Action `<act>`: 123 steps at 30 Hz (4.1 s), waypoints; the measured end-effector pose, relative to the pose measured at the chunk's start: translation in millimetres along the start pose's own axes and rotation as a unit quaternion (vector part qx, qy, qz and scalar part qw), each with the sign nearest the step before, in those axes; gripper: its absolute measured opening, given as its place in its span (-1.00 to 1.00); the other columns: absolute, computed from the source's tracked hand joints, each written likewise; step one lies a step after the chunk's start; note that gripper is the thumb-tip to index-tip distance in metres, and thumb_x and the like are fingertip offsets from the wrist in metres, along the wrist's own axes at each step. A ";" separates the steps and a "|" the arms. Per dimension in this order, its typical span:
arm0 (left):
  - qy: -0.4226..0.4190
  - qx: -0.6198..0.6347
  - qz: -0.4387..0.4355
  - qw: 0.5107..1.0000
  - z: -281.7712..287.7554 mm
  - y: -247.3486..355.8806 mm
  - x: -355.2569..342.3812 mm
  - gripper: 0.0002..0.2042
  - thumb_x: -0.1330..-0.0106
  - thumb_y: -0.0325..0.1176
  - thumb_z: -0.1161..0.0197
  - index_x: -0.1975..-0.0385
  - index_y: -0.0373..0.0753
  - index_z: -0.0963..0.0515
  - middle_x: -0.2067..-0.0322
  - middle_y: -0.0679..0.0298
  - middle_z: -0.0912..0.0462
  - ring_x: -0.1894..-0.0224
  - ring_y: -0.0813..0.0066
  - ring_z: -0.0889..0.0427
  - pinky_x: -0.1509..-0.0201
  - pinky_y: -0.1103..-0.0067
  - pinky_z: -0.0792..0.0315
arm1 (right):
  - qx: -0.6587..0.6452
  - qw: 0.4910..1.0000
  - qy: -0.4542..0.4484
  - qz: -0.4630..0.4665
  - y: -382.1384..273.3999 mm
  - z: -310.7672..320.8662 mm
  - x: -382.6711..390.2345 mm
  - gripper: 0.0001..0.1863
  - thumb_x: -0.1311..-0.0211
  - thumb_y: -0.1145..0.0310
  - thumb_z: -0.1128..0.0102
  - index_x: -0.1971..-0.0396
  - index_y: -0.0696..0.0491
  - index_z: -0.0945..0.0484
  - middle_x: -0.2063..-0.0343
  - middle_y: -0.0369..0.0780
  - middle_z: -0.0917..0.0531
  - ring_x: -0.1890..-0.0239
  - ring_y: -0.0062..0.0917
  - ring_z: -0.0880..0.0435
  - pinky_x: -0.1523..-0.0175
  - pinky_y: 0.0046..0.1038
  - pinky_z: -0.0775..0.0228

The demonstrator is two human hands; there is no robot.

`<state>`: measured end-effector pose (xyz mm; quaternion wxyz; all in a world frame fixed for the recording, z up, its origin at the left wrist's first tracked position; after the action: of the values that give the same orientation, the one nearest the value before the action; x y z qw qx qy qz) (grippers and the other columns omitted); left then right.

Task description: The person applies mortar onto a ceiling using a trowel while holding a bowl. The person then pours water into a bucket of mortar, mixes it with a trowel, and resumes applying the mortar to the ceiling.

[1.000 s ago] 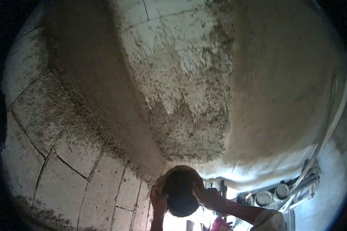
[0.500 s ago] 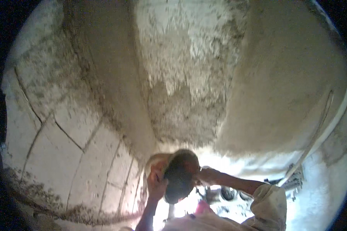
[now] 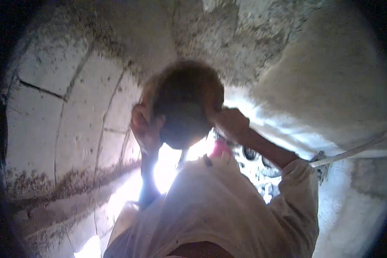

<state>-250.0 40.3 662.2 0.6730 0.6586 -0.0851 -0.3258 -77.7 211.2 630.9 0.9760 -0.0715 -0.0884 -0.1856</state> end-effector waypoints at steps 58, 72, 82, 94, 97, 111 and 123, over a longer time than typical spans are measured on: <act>0.126 0.074 0.061 0.987 40.3 -81.1 -58.6 -0.62 0.11 -0.66 -0.12 0.19 -0.27 -0.40 0.23 0.24 -0.52 0.22 0.42 -0.51 0.15 0.50 -0.48 | -0.665 0.660 0.281 -0.209 118.8 -51.5 162.3 -0.32 -0.19 0.48 -0.19 -0.30 -0.03 -0.15 0.42 -0.36 -0.52 0.44 -0.67 -0.48 0.34 -0.55 -0.44; -0.045 0.109 -0.055 0.991 21.0 22.0 -7.0 -0.73 0.14 -0.62 -0.17 0.43 -0.20 -0.30 0.43 0.42 -0.30 0.34 0.63 -0.29 0.18 0.65 -0.27 | 0.177 0.954 0.213 0.118 -44.6 61.0 0.0 -0.85 -0.09 0.39 -0.21 0.62 0.06 -0.50 0.71 -0.26 -0.51 0.64 -0.51 -0.63 0.63 -0.48 -0.48; -0.187 0.203 -0.005 0.961 11.6 29.8 -10.8 -0.70 0.17 -0.74 -0.02 0.42 -0.23 -0.27 0.10 0.18 -0.50 0.18 0.58 -0.39 -0.03 0.65 -0.25 | -0.364 0.918 -0.010 0.156 -21.5 -22.8 26.9 -0.72 -0.30 0.21 -0.14 0.07 0.01 -0.44 0.38 -0.14 -0.65 0.34 -0.37 -0.68 0.24 -0.29 -0.51; -0.063 0.126 -0.026 0.990 20.5 10.4 12.9 -0.68 0.18 -0.59 -0.24 0.40 -0.21 -0.33 0.17 0.18 -0.54 0.09 0.46 -0.46 -0.13 0.44 -0.29 | -0.127 0.974 0.125 0.137 -39.6 -40.6 33.3 -0.74 -0.18 0.26 -0.21 0.14 -0.06 -0.45 0.52 -0.21 -0.53 0.53 -0.41 -0.60 0.48 -0.34 -0.48; -0.016 0.171 -0.030 0.985 26.0 14.7 14.7 -0.68 0.18 -0.59 -0.25 0.40 -0.21 -0.33 0.23 0.23 -0.53 0.10 0.47 -0.46 -0.12 0.45 -0.30 | -0.067 0.981 0.118 0.138 -42.4 -33.8 31.6 -0.78 -0.18 0.28 -0.19 0.20 -0.01 -0.47 0.56 -0.25 -0.51 0.64 -0.50 -0.52 0.55 -0.39 -0.45; 0.295 0.099 0.044 0.949 136.3 -26.0 51.3 -0.57 0.10 -0.42 -0.16 0.12 -0.35 -0.49 0.06 0.10 -0.47 0.00 0.25 -0.50 -0.10 0.39 -0.42 | 0.008 0.899 0.236 0.368 -43.3 210.6 3.5 -0.61 -0.19 0.21 -0.25 0.10 0.10 -0.39 0.41 -0.18 -0.58 0.51 -0.43 -0.62 0.43 -0.41 -0.55; 0.318 0.225 0.124 0.913 49.9 -17.7 22.2 -0.61 0.08 -0.48 -0.18 0.14 -0.31 -0.45 0.15 0.14 -0.53 0.18 0.31 -0.55 0.12 0.45 -0.52 | -0.348 0.730 0.110 0.578 18.5 472.0 -77.9 -0.40 -0.17 0.11 -0.28 -0.13 0.15 -0.40 0.30 -0.16 -0.68 0.50 -0.57 -0.64 0.48 -0.52 -0.58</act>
<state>-265.8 -12.0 644.4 0.5336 0.8454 -0.0180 0.0145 -211.0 336.9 1073.2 0.8044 -0.4224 0.1491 0.3903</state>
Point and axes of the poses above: each hand's wrist, its own x-axis away from the middle knuckle, its own z-axis out of the back of the hand, y = z × x, the point moved 1 cm from there along -x, towards the middle knuckle
